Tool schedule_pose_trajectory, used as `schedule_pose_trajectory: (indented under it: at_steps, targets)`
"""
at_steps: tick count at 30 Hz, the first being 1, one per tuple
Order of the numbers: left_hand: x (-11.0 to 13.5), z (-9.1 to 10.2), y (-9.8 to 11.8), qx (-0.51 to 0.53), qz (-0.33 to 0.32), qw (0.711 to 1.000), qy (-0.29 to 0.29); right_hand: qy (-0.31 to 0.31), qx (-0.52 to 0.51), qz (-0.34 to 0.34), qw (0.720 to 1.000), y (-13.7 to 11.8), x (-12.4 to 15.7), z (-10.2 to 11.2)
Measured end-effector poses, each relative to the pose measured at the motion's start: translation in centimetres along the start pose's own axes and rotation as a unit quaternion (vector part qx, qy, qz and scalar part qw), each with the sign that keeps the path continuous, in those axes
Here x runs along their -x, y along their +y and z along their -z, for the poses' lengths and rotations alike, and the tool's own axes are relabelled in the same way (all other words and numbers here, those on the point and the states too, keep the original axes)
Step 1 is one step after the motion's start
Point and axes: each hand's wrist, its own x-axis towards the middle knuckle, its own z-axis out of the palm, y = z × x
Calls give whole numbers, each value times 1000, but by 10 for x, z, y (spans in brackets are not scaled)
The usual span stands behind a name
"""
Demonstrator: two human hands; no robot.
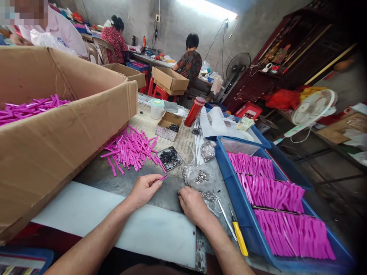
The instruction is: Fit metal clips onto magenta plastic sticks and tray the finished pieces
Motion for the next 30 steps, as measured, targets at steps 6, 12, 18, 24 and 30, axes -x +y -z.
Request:
schedule_pose_trajectory:
  at_steps: [6,12,18,24,30]
  targets:
    - [1,0,-1,5,-3,1000,4,3,2,13,1000,0,1,0]
    - [1,1,0,0,0,1000,-3,15,-15,17,1000,3,4,-4]
    - [1,1,1,-6,2,1000,1,41,-91,14,995,5,3,-7]
    - [1,1,2,-5,0,1000,6,34,-116,8,993,7,2,-3]
    - [1,0,1,6,-5,1000,17,20,-78,11,997,6,1,-3]
